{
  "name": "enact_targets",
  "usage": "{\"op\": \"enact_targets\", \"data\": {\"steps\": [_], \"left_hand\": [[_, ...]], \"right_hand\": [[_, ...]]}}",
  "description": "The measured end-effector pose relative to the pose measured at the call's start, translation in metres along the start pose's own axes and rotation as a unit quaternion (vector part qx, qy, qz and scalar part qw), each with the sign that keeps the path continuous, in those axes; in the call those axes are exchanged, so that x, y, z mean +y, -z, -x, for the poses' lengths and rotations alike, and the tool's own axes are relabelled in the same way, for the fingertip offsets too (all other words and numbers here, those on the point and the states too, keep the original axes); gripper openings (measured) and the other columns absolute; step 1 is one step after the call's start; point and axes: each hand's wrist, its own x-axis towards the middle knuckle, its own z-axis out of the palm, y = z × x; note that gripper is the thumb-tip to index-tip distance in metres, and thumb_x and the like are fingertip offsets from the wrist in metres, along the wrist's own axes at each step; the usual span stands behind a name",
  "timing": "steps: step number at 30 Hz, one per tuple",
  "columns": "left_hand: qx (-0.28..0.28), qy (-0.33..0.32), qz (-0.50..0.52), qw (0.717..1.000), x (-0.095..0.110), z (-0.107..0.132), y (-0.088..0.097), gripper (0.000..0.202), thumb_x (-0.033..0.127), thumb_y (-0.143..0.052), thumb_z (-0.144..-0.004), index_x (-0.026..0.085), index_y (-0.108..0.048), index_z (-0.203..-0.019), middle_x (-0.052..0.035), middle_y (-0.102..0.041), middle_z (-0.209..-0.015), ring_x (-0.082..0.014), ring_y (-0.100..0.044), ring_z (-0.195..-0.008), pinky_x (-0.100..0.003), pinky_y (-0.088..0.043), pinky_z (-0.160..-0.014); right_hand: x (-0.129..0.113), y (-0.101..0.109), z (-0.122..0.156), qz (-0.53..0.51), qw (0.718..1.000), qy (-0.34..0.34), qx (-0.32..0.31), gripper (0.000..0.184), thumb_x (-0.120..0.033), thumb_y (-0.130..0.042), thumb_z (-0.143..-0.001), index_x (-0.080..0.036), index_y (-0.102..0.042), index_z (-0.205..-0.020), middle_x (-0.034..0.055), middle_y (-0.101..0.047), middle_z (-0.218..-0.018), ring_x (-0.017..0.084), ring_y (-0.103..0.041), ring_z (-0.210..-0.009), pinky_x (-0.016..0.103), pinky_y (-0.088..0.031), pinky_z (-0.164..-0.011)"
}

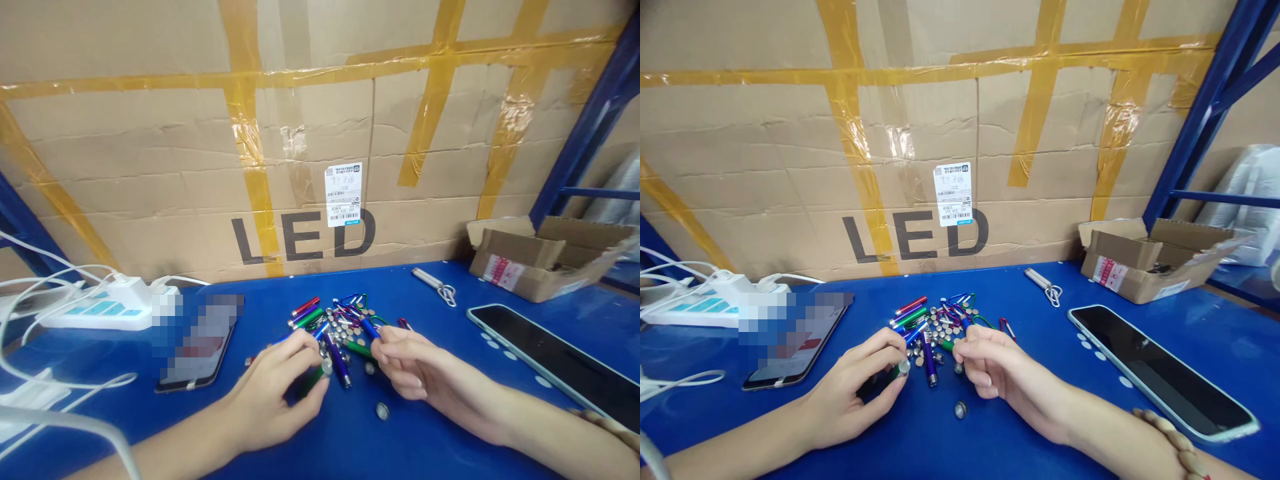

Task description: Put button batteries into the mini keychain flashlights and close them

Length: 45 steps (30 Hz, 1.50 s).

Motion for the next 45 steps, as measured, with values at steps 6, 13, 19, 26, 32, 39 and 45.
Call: {"op": "enact_targets", "data": {"steps": [6,13,19,26,32,39,45], "left_hand": [[-0.001,0.002,-0.001,1.000,0.000,0.000,0.000,0.005,0.017,-0.046,-0.087,0.018,-0.051,-0.085,-0.0050,-0.054,-0.087,-0.0121,-0.052,-0.071,-0.023,-0.043,-0.063],[0.001,0.004,0.000,1.000,0.000,0.000,0.000,0.005,0.017,-0.047,-0.086,0.018,-0.051,-0.086,-0.0045,-0.054,-0.087,-0.0118,-0.052,-0.072,-0.022,-0.043,-0.063],[0.007,-0.001,-0.003,1.000,0.000,0.001,-0.001,0.004,0.017,-0.047,-0.087,0.018,-0.051,-0.085,-0.0038,-0.054,-0.086,-0.0112,-0.051,-0.070,-0.022,-0.042,-0.061],[0.005,0.005,-0.008,1.000,0.000,0.001,-0.001,0.004,0.018,-0.048,-0.086,0.018,-0.051,-0.084,-0.0037,-0.054,-0.087,-0.0115,-0.053,-0.071,-0.022,-0.044,-0.063],[0.000,-0.006,-0.011,1.000,0.000,0.001,0.000,0.003,0.017,-0.048,-0.086,0.018,-0.051,-0.085,-0.0043,-0.054,-0.088,-0.0116,-0.053,-0.073,-0.021,-0.044,-0.063],[-0.006,-0.011,-0.007,1.000,0.000,-0.001,0.001,0.004,0.016,-0.047,-0.086,0.018,-0.051,-0.085,-0.0043,-0.055,-0.088,-0.0113,-0.052,-0.072,-0.021,-0.044,-0.063],[-0.005,-0.001,-0.011,1.000,0.002,-0.001,0.001,0.007,0.018,-0.046,-0.087,0.017,-0.052,-0.084,-0.0045,-0.055,-0.087,-0.0110,-0.052,-0.071,-0.021,-0.044,-0.062]], "right_hand": [[-0.001,0.000,0.000,0.030,1.000,0.003,-0.003,0.042,-0.039,-0.070,-0.073,-0.020,-0.032,-0.068,-0.0080,-0.034,-0.055,0.006,-0.025,-0.051,0.021,-0.021,-0.050],[-0.002,-0.002,0.001,0.050,0.999,0.022,-0.003,0.048,-0.041,-0.071,-0.072,-0.020,-0.029,-0.065,-0.0081,-0.033,-0.055,0.006,-0.022,-0.051,0.021,-0.019,-0.049],[0.001,0.002,-0.002,0.081,0.996,0.041,-0.023,0.046,-0.041,-0.068,-0.074,-0.018,-0.030,-0.062,-0.0069,-0.035,-0.059,0.005,-0.025,-0.051,0.020,-0.020,-0.048],[0.013,0.004,-0.007,0.318,0.930,0.179,0.035,0.040,-0.034,-0.066,-0.072,-0.018,-0.034,-0.054,0.0025,-0.058,-0.071,0.009,-0.047,-0.056,0.024,-0.035,-0.051],[0.015,0.009,-0.012,0.329,0.911,0.232,0.085,0.035,-0.033,-0.063,-0.074,-0.019,-0.037,-0.056,0.0037,-0.060,-0.074,0.011,-0.052,-0.059,0.026,-0.042,-0.054],[0.017,0.013,-0.014,0.316,0.908,0.255,0.098,0.027,-0.027,-0.065,-0.075,-0.017,-0.045,-0.059,0.0034,-0.060,-0.082,0.011,-0.057,-0.067,0.021,-0.046,-0.050],[0.013,0.013,-0.014,0.239,0.943,0.195,0.124,0.027,-0.039,-0.071,-0.069,-0.017,-0.055,-0.070,0.0031,-0.060,-0.087,0.011,-0.057,-0.064,0.014,-0.041,-0.033]]}}
